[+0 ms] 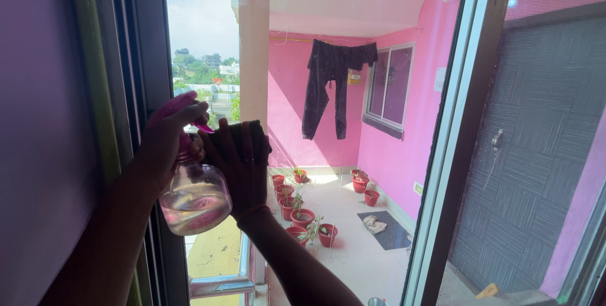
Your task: The person sprays liquid from a bottle onto a glass door and wipes the surface with a dark cloth.
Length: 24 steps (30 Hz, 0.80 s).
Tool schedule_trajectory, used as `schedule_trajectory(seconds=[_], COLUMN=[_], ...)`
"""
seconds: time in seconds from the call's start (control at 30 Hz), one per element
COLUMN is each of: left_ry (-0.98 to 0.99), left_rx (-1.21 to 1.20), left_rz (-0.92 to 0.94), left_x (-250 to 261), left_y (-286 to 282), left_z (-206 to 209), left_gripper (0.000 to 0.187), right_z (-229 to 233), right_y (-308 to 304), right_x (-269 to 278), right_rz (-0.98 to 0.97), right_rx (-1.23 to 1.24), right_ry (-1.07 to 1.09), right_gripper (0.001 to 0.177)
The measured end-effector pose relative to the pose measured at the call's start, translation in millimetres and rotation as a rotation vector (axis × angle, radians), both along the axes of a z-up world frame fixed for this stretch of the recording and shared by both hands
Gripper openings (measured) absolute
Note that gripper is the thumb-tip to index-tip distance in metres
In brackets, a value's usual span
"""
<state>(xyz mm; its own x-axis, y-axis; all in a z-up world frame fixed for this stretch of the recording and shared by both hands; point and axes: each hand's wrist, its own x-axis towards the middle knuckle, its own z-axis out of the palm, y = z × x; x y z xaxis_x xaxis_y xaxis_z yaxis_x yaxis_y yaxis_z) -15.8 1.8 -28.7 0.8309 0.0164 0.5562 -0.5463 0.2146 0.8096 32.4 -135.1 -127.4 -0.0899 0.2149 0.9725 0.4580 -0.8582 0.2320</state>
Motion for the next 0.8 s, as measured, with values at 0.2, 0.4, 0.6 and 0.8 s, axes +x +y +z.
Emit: schedule_trajectory(seconds=[0.2, 0.4, 0.6, 0.8], left_ry=[-0.030, -0.023, -0.046, -0.053], left_rx=[0.006, -0.016, 0.015, 0.036], left_rz=[-0.040, -0.089, -0.134, -0.162], left_x=[18, 12, -3, -16], left_y=[-15, -33, -47, -59], left_z=[-1, -1, -1, 1], left_gripper=[0.072, 0.071, 0.068, 0.073], right_z=[33, 34, 18, 17], right_y=[-60, -145, -135, -64], right_x=[-12, -4, 16, 3], right_rz=[0.098, -0.215, -0.302, -0.175], right_rx=[0.033, 0.279, 0.410, 0.088], right_ry=[0.089, 0.093, 0.066, 0.171], right_gripper=[0.045, 0.051, 0.078, 0.039])
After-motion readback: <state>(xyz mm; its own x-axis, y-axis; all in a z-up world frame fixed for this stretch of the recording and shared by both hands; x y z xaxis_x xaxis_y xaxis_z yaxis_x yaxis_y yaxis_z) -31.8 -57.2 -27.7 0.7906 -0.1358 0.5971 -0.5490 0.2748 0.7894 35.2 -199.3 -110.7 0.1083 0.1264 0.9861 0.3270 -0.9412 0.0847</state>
